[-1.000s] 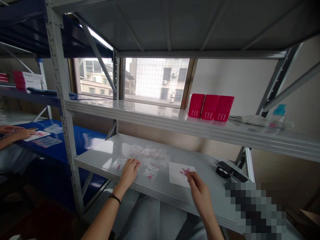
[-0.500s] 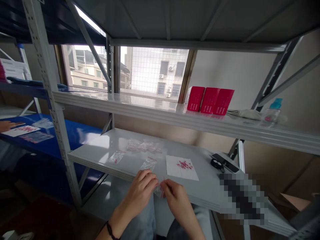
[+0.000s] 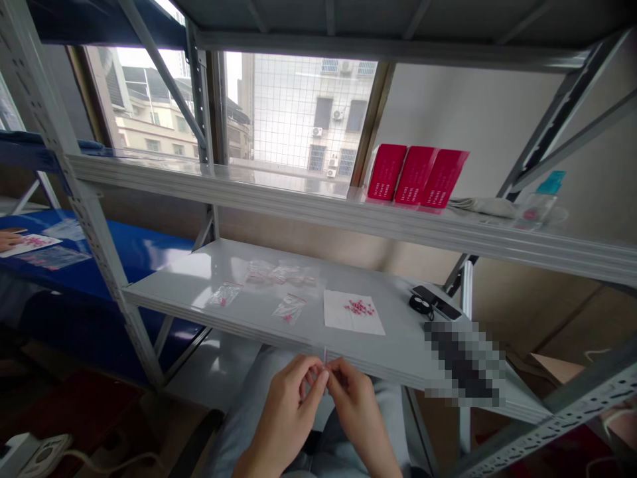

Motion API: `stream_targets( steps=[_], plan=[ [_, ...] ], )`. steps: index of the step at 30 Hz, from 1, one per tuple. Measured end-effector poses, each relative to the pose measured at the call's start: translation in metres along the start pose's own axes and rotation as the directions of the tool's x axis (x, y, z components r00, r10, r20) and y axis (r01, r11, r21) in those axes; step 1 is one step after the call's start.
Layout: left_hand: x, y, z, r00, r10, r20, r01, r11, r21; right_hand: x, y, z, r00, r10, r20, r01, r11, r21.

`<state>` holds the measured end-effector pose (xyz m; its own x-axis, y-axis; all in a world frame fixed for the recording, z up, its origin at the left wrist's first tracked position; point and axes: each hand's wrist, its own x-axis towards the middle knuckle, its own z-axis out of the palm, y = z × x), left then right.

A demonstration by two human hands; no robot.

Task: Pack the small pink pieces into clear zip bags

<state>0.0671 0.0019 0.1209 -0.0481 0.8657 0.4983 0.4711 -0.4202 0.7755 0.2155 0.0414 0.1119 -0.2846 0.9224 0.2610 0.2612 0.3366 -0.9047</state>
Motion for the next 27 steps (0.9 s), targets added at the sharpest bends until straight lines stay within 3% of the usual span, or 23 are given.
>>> stream_targets(
  steps=[5,8,12,17,22,24,27],
  plan=[
    [0.001,0.001,-0.005,0.992,-0.128,0.004,0.126,0.972,-0.197,-0.004,-0.016,0.001,0.992,-0.077,0.100,0.074,0.997,0.037],
    [0.003,-0.002,-0.009,0.991,-0.131,0.022,0.132,0.967,-0.219,-0.003,-0.017,0.001,0.986,-0.070,0.153,0.056,0.994,0.095],
    [0.000,-0.006,-0.008,0.994,-0.109,0.025,0.112,0.972,-0.206,-0.004,-0.014,0.004,0.993,-0.012,0.116,-0.003,0.992,0.126],
    [-0.006,-0.012,0.001,0.999,-0.048,-0.013,0.049,0.997,0.059,-0.004,-0.015,0.013,0.999,-0.026,0.019,0.026,0.999,0.021],
    [-0.008,-0.022,0.000,0.999,-0.015,-0.030,0.024,0.934,0.355,-0.007,-0.002,0.025,0.987,-0.022,-0.158,-0.013,0.976,-0.218],
    [-0.005,-0.027,-0.004,0.998,-0.058,-0.013,0.058,0.910,0.411,-0.008,0.003,0.026,0.988,-0.009,-0.156,-0.029,0.972,-0.235],
    [-0.002,-0.029,-0.010,0.986,-0.148,0.073,0.106,0.906,0.410,-0.011,0.000,0.018,1.000,-0.004,-0.024,-0.001,0.982,-0.191]
  ],
)
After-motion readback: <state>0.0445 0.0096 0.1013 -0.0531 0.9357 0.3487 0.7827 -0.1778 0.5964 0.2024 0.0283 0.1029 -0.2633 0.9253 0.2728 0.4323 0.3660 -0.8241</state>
